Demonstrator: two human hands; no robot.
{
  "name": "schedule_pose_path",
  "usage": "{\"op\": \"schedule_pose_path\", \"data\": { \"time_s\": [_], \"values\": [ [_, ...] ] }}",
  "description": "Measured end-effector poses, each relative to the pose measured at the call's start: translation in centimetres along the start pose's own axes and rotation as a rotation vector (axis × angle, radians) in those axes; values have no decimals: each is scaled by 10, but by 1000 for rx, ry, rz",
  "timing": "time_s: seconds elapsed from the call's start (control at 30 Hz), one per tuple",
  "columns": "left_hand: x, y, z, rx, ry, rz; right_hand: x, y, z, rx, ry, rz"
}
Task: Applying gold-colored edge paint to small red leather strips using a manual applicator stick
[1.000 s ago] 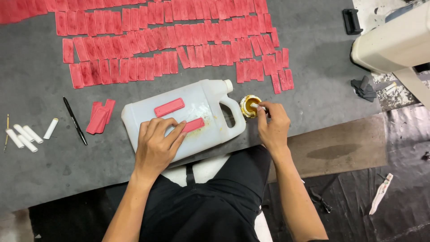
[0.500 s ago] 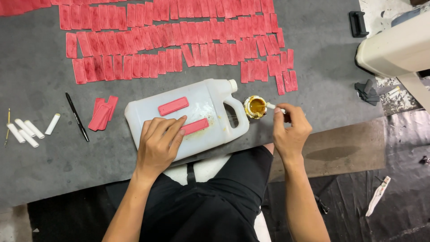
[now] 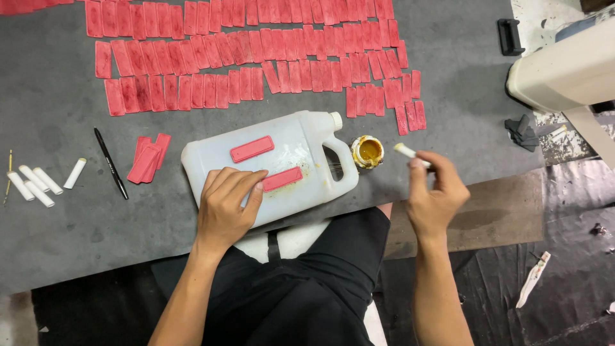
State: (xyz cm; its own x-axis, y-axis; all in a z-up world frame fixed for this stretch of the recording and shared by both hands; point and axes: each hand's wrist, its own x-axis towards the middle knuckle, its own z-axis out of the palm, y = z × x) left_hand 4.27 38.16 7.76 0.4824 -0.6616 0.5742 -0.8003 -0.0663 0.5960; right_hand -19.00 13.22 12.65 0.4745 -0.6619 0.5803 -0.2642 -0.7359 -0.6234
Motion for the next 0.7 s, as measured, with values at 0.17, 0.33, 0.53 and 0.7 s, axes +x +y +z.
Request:
{"op": "schedule_pose_path", "data": {
  "time_s": [0.17, 0.33, 0.53, 0.7],
  "values": [
    [-1, 1, -1, -48, -1, -14, -15, 0, 4, -122, -322, 234],
    [1, 1, -3, -77, 25, -19, -11, -49, 4, 213, -85, 287],
    [0, 2, -3, -83, -2, 1, -32, -92, 66, 209, -170, 138],
    [3, 2, -7, -152, -5, -33, -56, -98, 110, 97, -210, -69]
  ]
}}
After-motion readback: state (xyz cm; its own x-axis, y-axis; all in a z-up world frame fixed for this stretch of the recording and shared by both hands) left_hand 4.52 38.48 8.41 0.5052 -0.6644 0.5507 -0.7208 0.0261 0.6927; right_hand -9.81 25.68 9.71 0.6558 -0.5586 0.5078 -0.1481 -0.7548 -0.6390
